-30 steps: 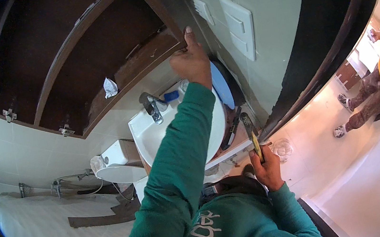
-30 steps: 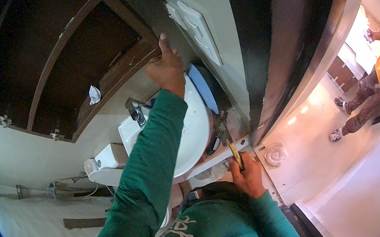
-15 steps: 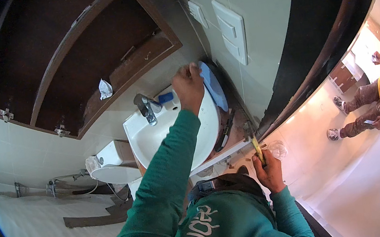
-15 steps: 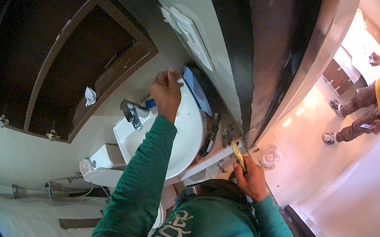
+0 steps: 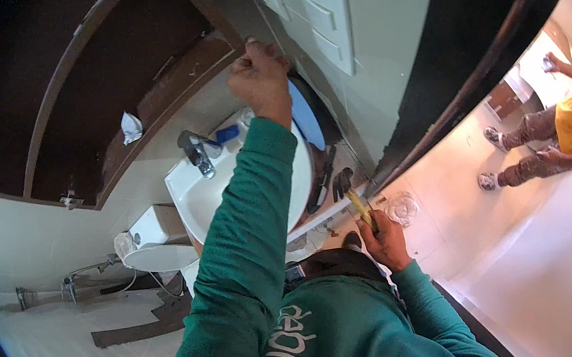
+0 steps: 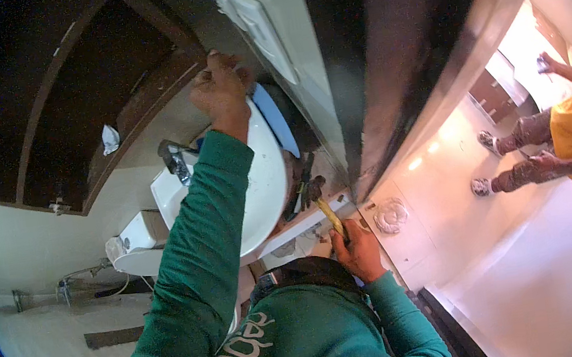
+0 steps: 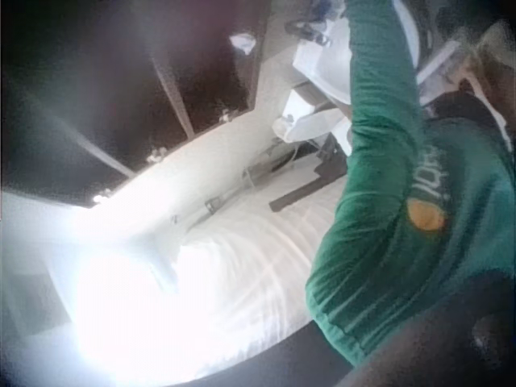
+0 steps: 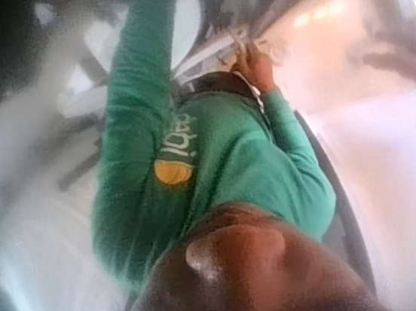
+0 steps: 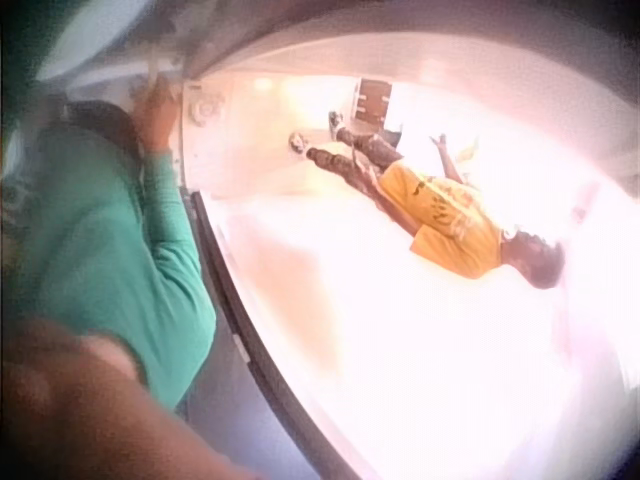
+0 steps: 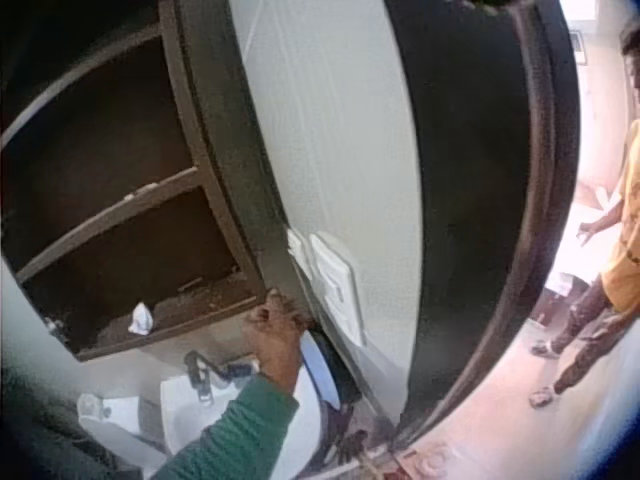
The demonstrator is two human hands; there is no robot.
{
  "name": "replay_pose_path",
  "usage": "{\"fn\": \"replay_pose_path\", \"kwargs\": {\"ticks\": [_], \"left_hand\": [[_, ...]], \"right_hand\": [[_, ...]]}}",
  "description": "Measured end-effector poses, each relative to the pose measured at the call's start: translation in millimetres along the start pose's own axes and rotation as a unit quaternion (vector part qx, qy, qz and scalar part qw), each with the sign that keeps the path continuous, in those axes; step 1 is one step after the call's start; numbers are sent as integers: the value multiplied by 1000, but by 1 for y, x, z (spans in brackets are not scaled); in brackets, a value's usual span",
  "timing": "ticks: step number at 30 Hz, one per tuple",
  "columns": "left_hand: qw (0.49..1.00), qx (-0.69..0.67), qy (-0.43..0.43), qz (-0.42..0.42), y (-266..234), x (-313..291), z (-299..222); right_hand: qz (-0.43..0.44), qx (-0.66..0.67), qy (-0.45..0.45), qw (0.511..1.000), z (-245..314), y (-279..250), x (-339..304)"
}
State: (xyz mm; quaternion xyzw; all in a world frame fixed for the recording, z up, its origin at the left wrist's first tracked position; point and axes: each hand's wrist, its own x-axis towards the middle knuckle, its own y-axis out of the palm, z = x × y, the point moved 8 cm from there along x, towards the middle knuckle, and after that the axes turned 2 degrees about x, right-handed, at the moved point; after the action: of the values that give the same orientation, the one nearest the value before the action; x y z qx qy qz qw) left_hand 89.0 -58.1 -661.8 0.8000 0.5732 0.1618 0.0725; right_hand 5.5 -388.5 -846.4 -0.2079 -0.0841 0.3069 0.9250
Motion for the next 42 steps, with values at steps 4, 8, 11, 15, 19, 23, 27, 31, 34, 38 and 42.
{"fn": "replay_pose_path", "kwargs": {"ticks": [4,8,11,15,19,23,27,31,34,38,42], "left_hand": [[992,95,83,5,-3,10,2],[994,86,70,-20,-11,9,16],[905,333,231,131,-15,-14,12],[804,494,176,281,-50,-146,49],[665,622,36,412,-116,-208,135],[711,571,85,401,-126,-218,127],[671,579,54,460,-141,-225,129],[600,658,27,454,-145,-221,145],[519,726,7,451,-137,-221,159],[491,729,15,477,-134,-219,183],[509,718,9,475,-128,-215,194]], "right_hand": [[4,-2,46,999,-5,-13,-12],[17,-50,73,996,-34,-11,-24],[2,-74,38,997,-53,3,-17],[-6,-96,21,995,-68,17,-9],[-32,-111,12,993,-80,13,-21],[-40,-118,24,992,-89,12,-30],[-35,-142,-5,989,-95,27,-19],[-52,-125,-12,991,-97,39,-6],[-58,-96,-18,994,-91,45,-1],[-53,-105,-38,992,-88,55,4],[-36,-113,-1,993,-102,64,8]]}}
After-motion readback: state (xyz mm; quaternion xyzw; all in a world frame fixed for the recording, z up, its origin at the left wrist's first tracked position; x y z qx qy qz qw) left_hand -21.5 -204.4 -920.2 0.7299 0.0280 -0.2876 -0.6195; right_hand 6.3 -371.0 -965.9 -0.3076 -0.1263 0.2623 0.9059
